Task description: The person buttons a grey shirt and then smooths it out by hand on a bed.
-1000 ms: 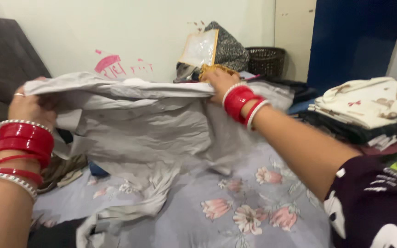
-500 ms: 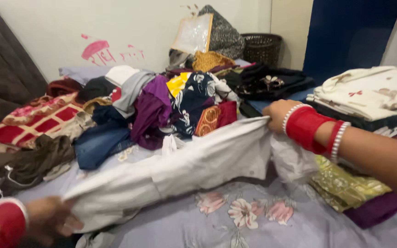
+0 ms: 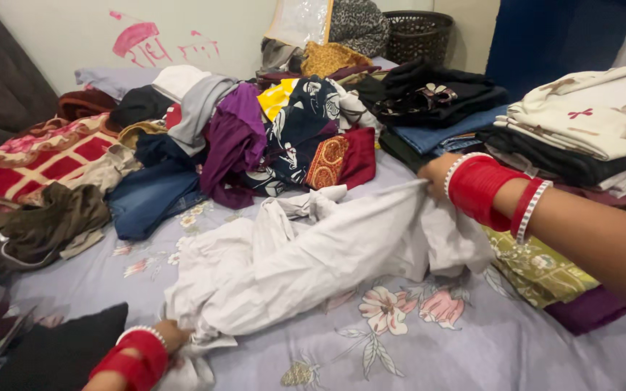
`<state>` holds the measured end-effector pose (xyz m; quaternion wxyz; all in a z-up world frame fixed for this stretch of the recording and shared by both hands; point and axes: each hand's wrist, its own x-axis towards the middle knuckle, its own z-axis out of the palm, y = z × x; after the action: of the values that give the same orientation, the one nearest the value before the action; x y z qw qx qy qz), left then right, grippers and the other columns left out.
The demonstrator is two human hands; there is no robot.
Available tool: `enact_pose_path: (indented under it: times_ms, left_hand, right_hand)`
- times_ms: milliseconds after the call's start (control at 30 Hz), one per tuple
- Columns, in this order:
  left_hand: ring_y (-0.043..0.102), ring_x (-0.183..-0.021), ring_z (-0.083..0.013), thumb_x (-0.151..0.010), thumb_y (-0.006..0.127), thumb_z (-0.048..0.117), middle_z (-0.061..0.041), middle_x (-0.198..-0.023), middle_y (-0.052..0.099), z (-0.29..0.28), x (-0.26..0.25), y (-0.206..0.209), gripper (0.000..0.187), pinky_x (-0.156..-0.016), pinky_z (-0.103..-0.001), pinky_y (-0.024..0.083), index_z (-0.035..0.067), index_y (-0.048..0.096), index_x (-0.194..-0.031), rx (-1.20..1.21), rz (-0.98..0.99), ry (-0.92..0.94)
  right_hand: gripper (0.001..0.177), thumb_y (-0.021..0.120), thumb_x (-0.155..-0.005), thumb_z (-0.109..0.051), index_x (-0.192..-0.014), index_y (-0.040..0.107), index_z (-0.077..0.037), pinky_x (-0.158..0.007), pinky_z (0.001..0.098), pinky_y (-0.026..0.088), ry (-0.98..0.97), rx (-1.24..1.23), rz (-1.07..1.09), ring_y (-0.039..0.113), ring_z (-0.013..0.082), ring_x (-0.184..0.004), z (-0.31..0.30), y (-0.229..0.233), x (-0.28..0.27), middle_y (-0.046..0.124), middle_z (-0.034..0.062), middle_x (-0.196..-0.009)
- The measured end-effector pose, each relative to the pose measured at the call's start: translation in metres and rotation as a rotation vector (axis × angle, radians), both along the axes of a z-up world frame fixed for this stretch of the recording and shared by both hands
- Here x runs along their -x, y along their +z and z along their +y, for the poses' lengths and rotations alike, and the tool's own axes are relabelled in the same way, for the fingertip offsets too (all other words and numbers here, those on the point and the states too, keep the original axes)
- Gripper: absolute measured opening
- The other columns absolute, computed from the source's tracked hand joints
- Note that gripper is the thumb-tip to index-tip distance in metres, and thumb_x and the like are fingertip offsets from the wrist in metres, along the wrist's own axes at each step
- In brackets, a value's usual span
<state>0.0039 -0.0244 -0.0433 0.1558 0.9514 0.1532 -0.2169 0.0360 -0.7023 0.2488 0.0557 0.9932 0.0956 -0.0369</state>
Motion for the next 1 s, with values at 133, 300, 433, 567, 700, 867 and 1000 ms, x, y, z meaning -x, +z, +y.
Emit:
enact_pose_path:
  times_ms: [133, 300, 433, 567, 700, 867, 1000]
  left_hand:
    - [0.068, -0.076, -0.0337, -0.077, 0.078, 0.037, -0.018, -0.087, 0.075, 0.035, -0.004, 0.032, 0.052, -0.069, -0.048, 0.053, -0.003, 0.071, -0.11, 0.143, -0.022, -0.429]
    - [0.076, -0.101, -0.0356, -0.093, 0.067, 0.037, -0.016, -0.113, 0.077, 0.053, -0.1, 0.195, 0.033, -0.085, -0.047, 0.063, 0.009, 0.08, -0.105, -0.488, -0.321, -0.091]
    - [0.069, -0.109, -0.0258, -0.098, 0.057, 0.016, -0.012, -0.122, 0.069, 0.036, -0.187, 0.364, 0.03, -0.095, -0.045, 0.056, 0.006, 0.062, -0.125, -0.53, -1.423, -0.03]
    - [0.062, -0.107, -0.0299, -0.086, 0.062, 0.0, -0.025, -0.128, 0.048, 0.053, -0.221, 0.443, 0.031, -0.095, -0.044, 0.05, -0.001, 0.074, -0.115, 0.121, -1.9, -0.102]
    - [0.064, -0.104, -0.0278, -0.088, 0.063, 0.001, -0.022, -0.122, 0.055, 0.089, -0.189, 0.313, 0.032, -0.094, -0.042, 0.05, -0.002, 0.073, -0.117, -0.191, -0.858, 0.142]
    - [0.067, -0.1, -0.0253, -0.089, 0.063, 0.003, -0.018, -0.116, 0.064, 0.117, -0.086, 0.164, 0.033, -0.092, -0.041, 0.051, -0.003, 0.072, -0.121, -0.09, -0.23, -0.009]
    - [0.069, -0.097, -0.0234, -0.091, 0.063, 0.005, -0.014, -0.11, 0.071, 0.129, -0.024, 0.128, 0.035, -0.09, -0.039, 0.052, -0.003, 0.071, -0.124, 0.373, -0.153, -0.006]
  right_hand:
    - [0.039, 0.054, -0.09, -0.01, -0.125, 0.071, -0.018, -0.085, 0.0495, 0.068, -0.269, -0.232, 0.401, 0.083, 0.0374, -0.098, -0.031, -0.03, -0.04, 0.079, 0.0116, -0.108]
    - [0.033, 0.058, -0.091, -0.014, -0.119, 0.075, -0.008, -0.08, 0.0475, 0.064, -0.115, 0.09, 0.278, 0.079, 0.0351, -0.1, -0.026, -0.022, -0.157, 0.079, 0.0157, -0.113]
    - [0.023, 0.069, -0.09, -0.015, -0.112, 0.074, -0.01, -0.087, 0.0474, 0.06, -0.179, 0.226, -0.343, 0.07, 0.0367, -0.108, -0.003, 0.06, -0.212, 0.07, 0.0142, -0.121]
    - [0.025, 0.074, -0.082, 0.001, -0.103, 0.071, -0.012, -0.092, 0.0486, 0.055, -0.096, -0.671, -1.059, 0.066, 0.0424, -0.105, 0.004, 0.097, -0.199, 0.066, 0.0202, -0.116]
    - [0.032, 0.075, -0.074, 0.001, -0.101, 0.067, -0.014, -0.087, 0.0513, 0.052, -0.16, -0.441, -0.933, 0.063, 0.0393, -0.106, -0.006, 0.077, -0.17, 0.069, 0.0146, -0.109]
    - [0.02, 0.062, -0.092, -0.007, -0.108, 0.069, -0.017, -0.093, 0.0471, 0.052, -0.126, -0.134, -0.704, 0.064, 0.0319, -0.112, -0.01, -0.019, -0.114, 0.071, 0.0101, -0.113]
    - [0.02, 0.062, -0.08, -0.007, -0.097, 0.068, -0.016, -0.088, 0.0447, 0.05, 0.158, 0.049, -0.649, 0.066, 0.028, -0.105, -0.021, -0.092, -0.053, 0.069, 0.0059, -0.101]
